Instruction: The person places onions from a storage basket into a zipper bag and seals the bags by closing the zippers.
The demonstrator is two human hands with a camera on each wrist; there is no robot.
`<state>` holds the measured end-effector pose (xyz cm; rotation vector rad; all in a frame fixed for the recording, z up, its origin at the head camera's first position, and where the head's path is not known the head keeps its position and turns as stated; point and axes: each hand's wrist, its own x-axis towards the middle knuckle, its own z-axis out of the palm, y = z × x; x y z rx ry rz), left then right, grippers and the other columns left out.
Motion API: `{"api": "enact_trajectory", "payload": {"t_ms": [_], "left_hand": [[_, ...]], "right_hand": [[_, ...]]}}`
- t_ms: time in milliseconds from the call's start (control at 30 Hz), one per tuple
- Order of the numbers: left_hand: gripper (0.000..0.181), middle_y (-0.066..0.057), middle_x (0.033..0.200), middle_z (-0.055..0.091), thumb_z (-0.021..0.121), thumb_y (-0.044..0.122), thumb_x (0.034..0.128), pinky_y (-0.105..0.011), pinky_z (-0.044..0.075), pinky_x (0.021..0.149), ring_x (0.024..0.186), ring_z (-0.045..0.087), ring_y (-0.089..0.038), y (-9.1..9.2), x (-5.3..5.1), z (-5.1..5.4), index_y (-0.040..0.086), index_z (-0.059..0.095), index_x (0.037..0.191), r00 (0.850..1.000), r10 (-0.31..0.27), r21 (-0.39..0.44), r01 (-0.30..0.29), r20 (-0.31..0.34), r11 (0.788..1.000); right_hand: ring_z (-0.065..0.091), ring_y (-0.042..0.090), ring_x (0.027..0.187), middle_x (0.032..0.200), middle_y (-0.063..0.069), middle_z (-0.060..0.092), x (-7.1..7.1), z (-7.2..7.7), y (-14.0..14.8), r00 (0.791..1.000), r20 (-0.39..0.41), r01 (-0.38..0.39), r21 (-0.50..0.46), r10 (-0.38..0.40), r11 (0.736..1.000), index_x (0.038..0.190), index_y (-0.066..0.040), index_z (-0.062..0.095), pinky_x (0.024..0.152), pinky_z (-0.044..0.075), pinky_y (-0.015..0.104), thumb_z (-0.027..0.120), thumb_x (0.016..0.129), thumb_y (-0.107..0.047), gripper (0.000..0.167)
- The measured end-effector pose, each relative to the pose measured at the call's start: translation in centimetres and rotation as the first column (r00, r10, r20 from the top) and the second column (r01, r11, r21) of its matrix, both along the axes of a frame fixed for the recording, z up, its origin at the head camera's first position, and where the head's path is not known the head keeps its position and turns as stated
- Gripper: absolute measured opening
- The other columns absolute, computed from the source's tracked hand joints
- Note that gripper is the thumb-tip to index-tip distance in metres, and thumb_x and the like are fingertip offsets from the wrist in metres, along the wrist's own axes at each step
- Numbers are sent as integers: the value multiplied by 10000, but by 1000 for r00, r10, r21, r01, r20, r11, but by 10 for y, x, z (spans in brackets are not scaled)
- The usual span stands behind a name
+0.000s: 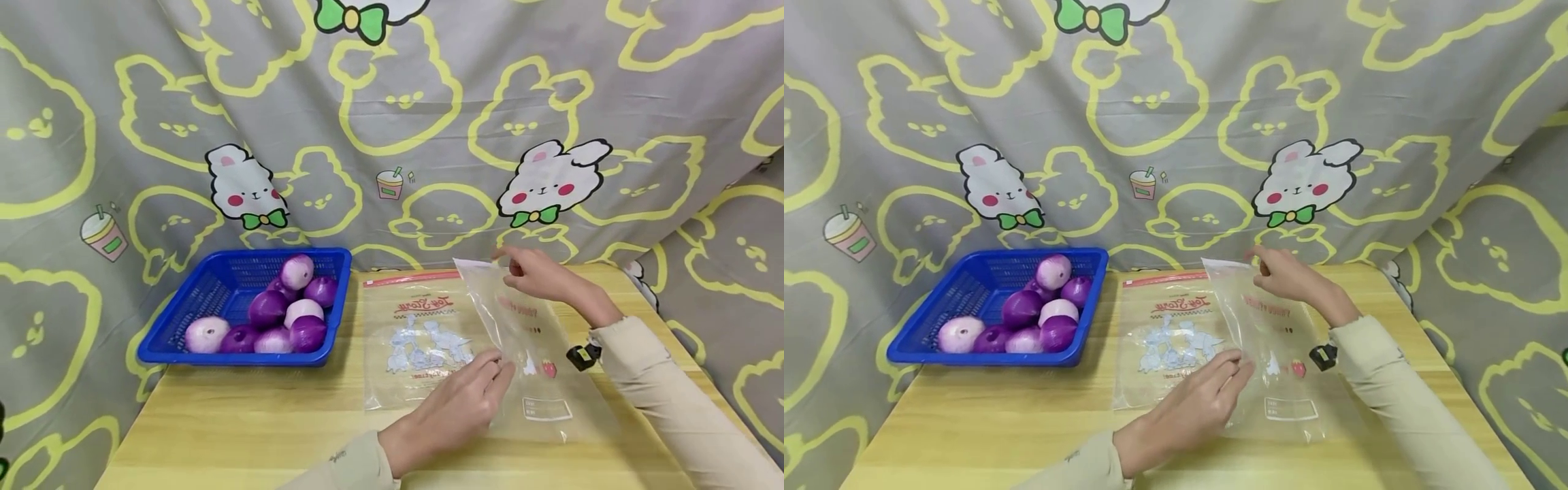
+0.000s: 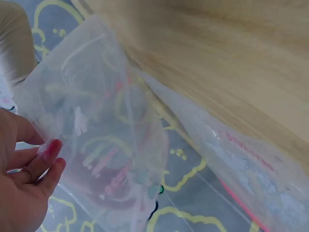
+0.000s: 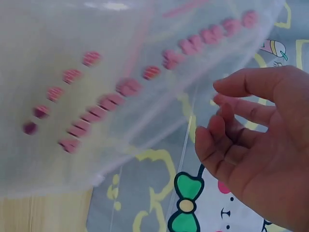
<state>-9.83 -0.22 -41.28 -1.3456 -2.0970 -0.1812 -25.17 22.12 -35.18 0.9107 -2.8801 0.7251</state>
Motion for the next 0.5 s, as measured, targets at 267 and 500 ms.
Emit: {"api": "enact_trajectory", "payload": {"t_ms": [267,500], "left_hand": [[518,-102,1136,685,196,-83,962,-279,356,1121,1193,582,-220,-9,10,3,-52,637,1232,995,9,-89,-18,-104,996],[480,-92,1124,704,243,-83,1006,-303,385,1106,1156,607,-203,-14,22,11,-27,679,1196,973,8,-149,-44,-232,988]], "right_hand": [[481,125,572,667,-19,538,0,-3,-7,998,66,-24,14,23,1000,1293,-16,581,560,433,296,630,897,13,400],[478,113,561,661,-1,551,0,-12,-10,973,209,-103,11,98,995,1173,1,646,532,426,271,617,956,-60,227]]}}
